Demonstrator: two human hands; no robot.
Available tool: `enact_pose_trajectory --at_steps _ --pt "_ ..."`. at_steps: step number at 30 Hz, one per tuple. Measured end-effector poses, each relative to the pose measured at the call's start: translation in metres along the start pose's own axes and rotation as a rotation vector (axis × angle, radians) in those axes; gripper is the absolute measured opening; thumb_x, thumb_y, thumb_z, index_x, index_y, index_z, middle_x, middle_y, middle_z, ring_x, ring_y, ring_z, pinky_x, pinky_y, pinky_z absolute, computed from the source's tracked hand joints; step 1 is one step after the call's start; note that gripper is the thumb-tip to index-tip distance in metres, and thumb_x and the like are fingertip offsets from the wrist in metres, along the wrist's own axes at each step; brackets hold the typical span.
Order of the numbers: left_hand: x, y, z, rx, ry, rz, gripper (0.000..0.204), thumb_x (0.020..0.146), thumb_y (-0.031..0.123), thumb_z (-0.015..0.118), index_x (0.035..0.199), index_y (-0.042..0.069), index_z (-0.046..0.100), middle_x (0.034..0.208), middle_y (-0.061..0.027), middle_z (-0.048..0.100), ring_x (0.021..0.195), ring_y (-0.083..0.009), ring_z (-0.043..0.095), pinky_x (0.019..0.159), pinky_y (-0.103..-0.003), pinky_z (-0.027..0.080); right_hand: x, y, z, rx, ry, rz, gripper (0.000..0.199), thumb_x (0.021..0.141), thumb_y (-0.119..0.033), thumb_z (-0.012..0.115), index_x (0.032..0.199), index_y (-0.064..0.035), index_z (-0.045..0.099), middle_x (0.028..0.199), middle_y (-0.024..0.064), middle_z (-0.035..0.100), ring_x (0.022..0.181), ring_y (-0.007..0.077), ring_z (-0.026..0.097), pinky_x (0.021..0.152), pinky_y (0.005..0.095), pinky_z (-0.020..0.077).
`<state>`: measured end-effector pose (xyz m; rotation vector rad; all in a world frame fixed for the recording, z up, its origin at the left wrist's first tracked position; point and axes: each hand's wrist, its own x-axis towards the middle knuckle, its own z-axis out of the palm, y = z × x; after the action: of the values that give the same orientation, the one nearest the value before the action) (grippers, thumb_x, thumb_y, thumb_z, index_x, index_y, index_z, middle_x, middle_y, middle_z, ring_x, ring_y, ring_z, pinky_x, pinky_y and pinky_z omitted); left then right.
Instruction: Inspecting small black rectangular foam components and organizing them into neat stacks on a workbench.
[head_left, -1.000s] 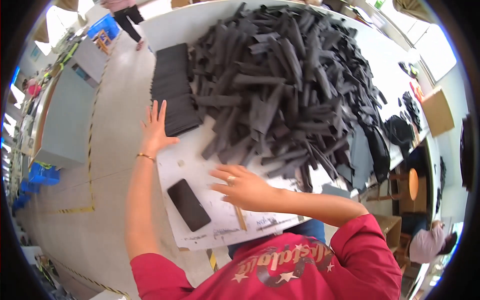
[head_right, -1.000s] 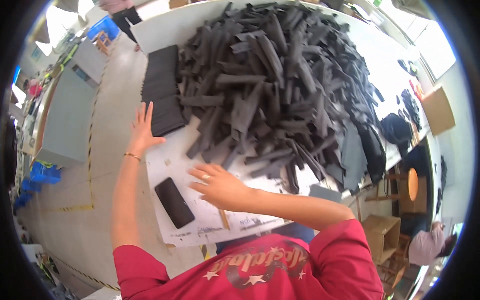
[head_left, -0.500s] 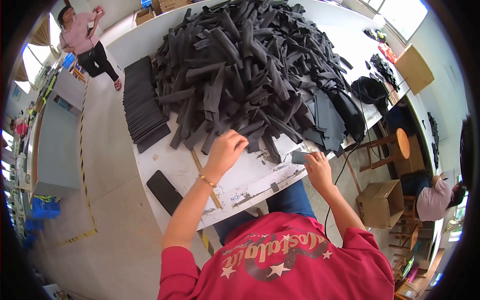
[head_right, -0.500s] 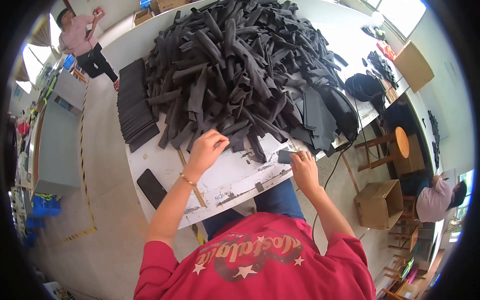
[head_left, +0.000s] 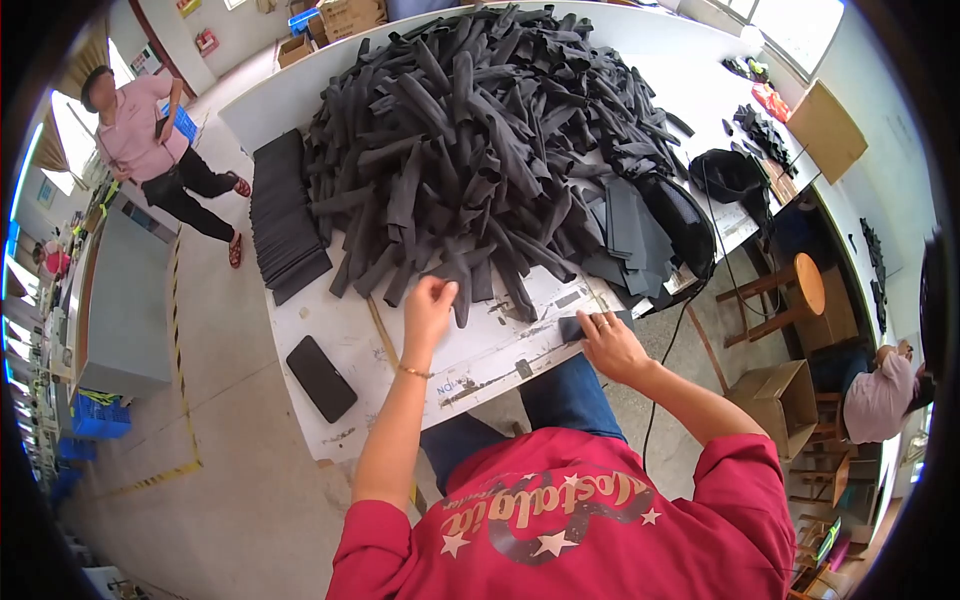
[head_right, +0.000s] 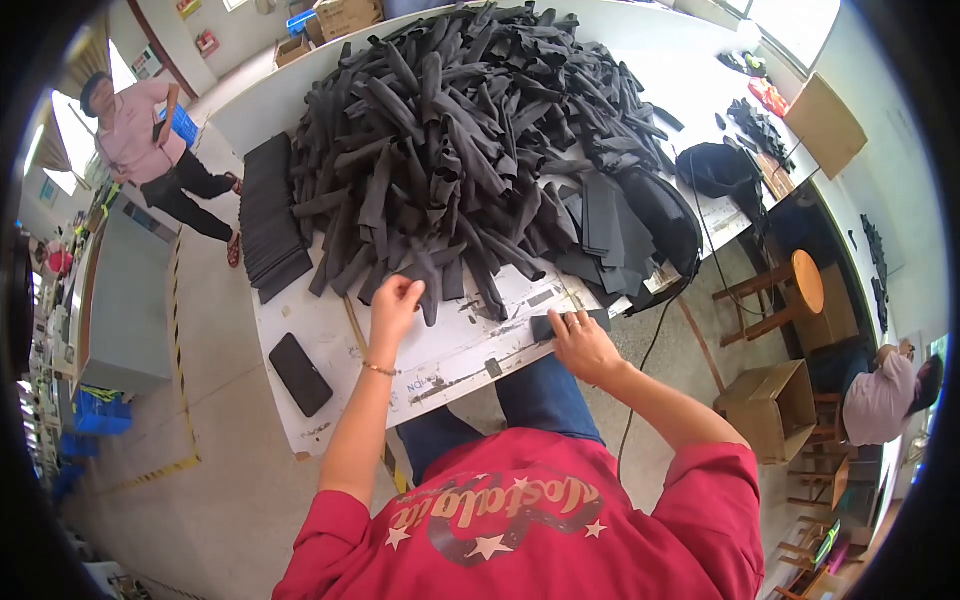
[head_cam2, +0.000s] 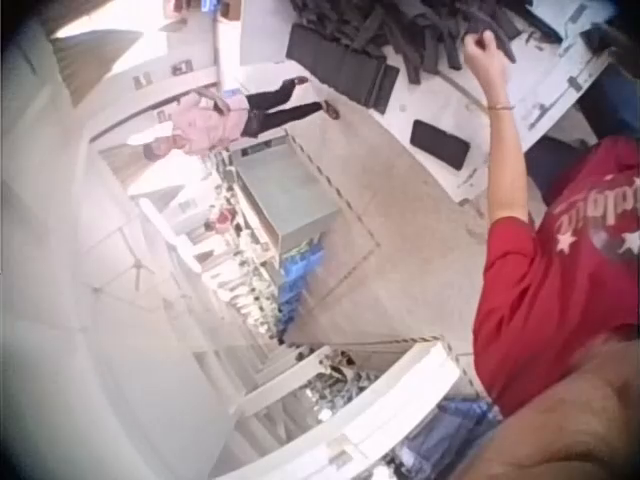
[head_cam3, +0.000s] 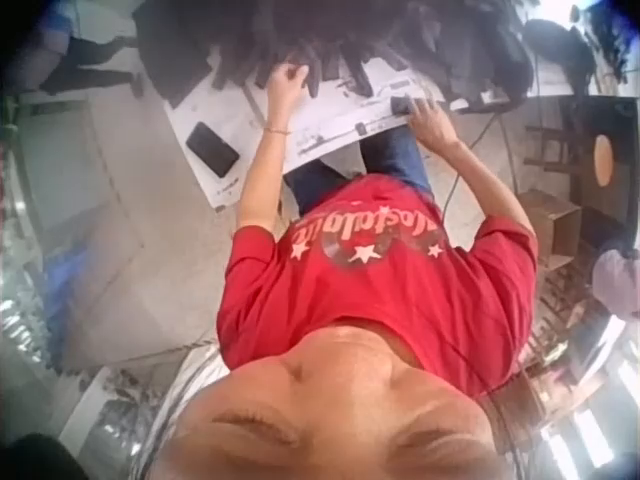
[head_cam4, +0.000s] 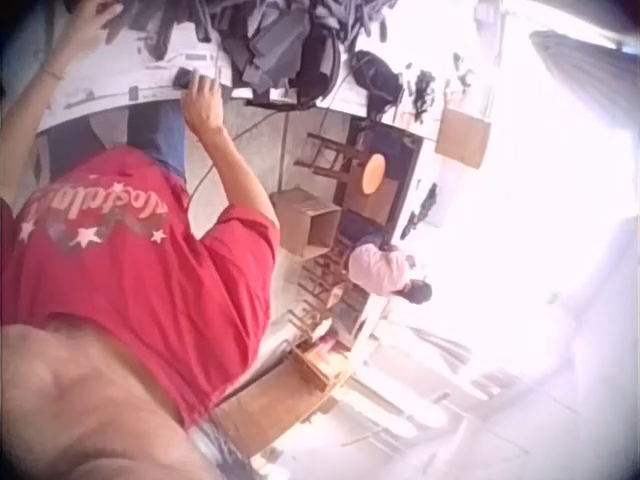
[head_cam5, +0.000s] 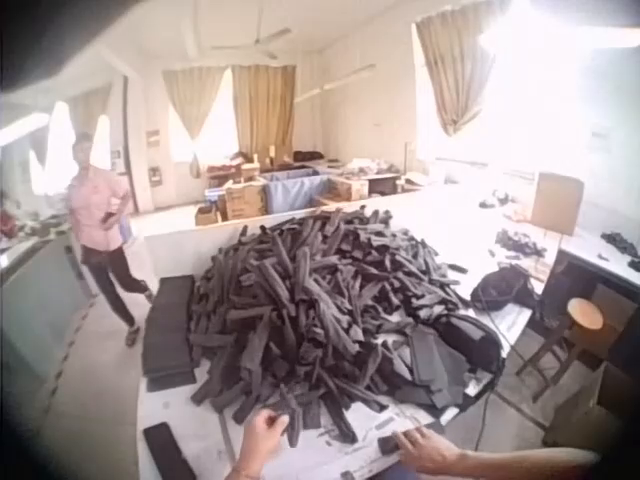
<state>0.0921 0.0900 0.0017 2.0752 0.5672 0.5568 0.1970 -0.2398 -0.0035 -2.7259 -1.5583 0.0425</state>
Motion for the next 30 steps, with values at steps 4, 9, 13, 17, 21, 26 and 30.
enact_pose_trajectory --at_steps 4,9,13,17,21,26,30 --pt "-0.028 -0.011 0.002 -0.516 0.066 -0.288 0.027 0.096 0.024 0.060 0.093 -0.001 0.052 0.087 -0.0145 0.070 0.071 -0.0233 0.069 0.060 -0.032 0.054 -0.023 0.006 -0.006 -0.186 0.131 -0.216 0.053 0.080 -0.014 0.059 0.131 -0.0017 0.051 0.120 0.0179 0.056 0.106 0.0296 0.053 0.094 0.0408 0.0436" --pt "-0.050 0.014 0.009 -1.172 0.012 -0.545 0.023 0.098 0.017 0.053 0.108 -0.004 0.052 0.110 -0.0201 0.064 0.089 -0.0363 0.068 0.080 -0.043 0.059 -0.018 0.026 0.005 0.060 0.227 -0.279 0.035 0.077 -0.008 0.059 0.110 0.0006 0.061 0.104 0.0139 0.060 0.098 0.0296 0.055 0.086 0.0401 0.0443" --pt "-0.058 0.009 0.020 -1.318 -0.051 -0.558 0.025 0.097 0.012 0.055 0.115 -0.004 0.053 0.116 -0.0206 0.062 0.102 -0.0338 0.065 0.089 -0.043 0.056 -0.013 0.025 0.012 0.127 0.326 -0.257 0.021 0.077 -0.006 0.058 0.097 0.0000 0.059 0.090 0.0133 0.058 0.091 0.0307 0.055 0.082 0.0418 0.0442" --pt "-0.062 0.014 0.025 -1.338 0.002 -0.604 0.019 0.094 0.009 0.059 0.110 0.000 0.055 0.109 -0.0168 0.064 0.103 -0.0313 0.065 0.087 -0.044 0.057 -0.016 0.019 0.016 0.222 0.352 -0.236 0.011 0.078 -0.007 0.062 0.088 -0.0029 0.059 0.083 0.0105 0.056 0.087 0.0297 0.055 0.079 0.0418 0.0449" --pt "-0.057 0.030 0.032 -1.378 0.094 -0.653 0.017 0.093 0.008 0.059 0.107 0.000 0.056 0.104 -0.0162 0.066 0.101 -0.0316 0.065 0.087 -0.048 0.057 -0.004 0.031 0.006 0.498 0.323 -0.113 0.007 0.079 -0.010 0.068 0.083 -0.0055 0.065 0.091 0.0088 0.064 0.087 0.0301 0.060 0.081 0.0375 0.0469" --pt "-0.056 0.032 0.035 -1.473 0.068 -0.628 0.021 0.096 0.012 0.055 0.108 -0.004 0.054 0.111 -0.0236 0.064 0.097 -0.0364 0.066 0.084 -0.049 0.059 0.039 0.007 -0.039 0.826 0.841 0.080 0.014 0.085 0.003 0.063 0.096 -0.0044 0.067 0.093 0.0123 0.067 0.078 0.0280 0.063 0.070 0.0315 0.0493" --pt "-0.055 0.036 0.035 -1.389 0.085 -0.588 0.026 0.098 0.016 0.053 0.110 -0.007 0.056 0.110 -0.0216 0.065 0.100 -0.0329 0.066 0.090 -0.048 0.056 0.044 -0.033 -0.064 1.035 0.554 0.174 0.036 0.087 -0.004 0.066 0.119 -0.0030 0.049 0.085 0.0125 0.058 0.078 0.0227 0.060 0.073 0.0300 0.0479"
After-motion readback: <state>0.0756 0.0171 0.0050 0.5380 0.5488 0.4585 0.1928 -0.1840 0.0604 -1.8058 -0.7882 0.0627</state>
